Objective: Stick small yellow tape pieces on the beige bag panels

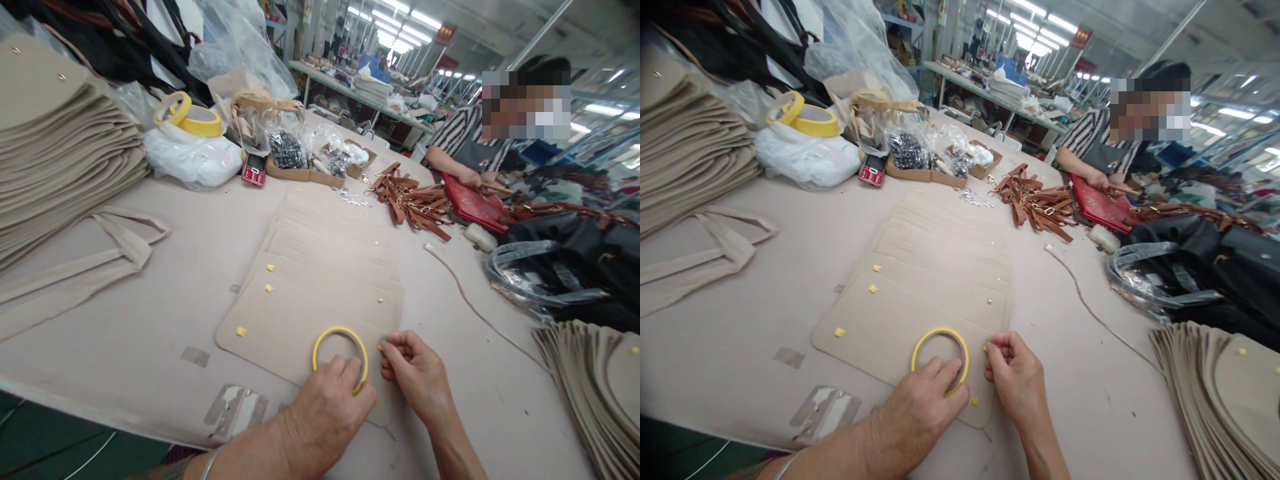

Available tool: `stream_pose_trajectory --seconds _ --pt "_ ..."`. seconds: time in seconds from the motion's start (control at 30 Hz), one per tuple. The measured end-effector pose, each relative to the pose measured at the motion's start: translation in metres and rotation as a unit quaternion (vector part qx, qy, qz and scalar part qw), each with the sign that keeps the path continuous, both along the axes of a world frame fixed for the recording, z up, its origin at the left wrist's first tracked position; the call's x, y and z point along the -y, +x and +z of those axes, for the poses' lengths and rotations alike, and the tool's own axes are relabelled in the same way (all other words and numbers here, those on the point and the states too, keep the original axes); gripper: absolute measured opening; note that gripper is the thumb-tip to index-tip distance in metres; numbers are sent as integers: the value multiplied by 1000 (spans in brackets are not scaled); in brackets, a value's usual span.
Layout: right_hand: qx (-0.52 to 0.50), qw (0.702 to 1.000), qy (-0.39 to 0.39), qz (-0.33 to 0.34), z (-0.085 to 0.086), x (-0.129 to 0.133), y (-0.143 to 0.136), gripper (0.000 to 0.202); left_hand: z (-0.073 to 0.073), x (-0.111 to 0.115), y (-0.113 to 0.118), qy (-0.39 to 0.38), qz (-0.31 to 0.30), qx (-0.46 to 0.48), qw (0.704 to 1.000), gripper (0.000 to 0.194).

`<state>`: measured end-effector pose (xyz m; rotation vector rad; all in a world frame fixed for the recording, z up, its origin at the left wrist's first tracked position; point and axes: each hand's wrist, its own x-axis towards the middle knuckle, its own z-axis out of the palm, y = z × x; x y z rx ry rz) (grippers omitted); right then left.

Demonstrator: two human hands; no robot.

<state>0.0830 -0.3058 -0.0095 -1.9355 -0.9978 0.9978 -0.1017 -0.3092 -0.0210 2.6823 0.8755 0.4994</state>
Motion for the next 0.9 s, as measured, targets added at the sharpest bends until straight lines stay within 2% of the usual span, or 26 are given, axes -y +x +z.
stream_pose_trajectory --seconds 0.33,0.47,0.63,0.8,0.9 --pt "76 996 -38 30 6 -5 -1 32 -2 1 0 -3 1 5 1000 6" --pt "162 982 -66 72 12 -3 9 34 -3 1 0 2 6 1 1000 7" --pt "233 972 7 34 20 15 17 37 -5 0 -1 1 -8 -9 1000 12" --pt "247 966 18 78 15 20 3 37 -2 0 -2 -18 -7 -21 1000 12" --pt "261 962 17 78 12 15 -4 36 -4 0 -2 -5 -8 -22 1000 13"
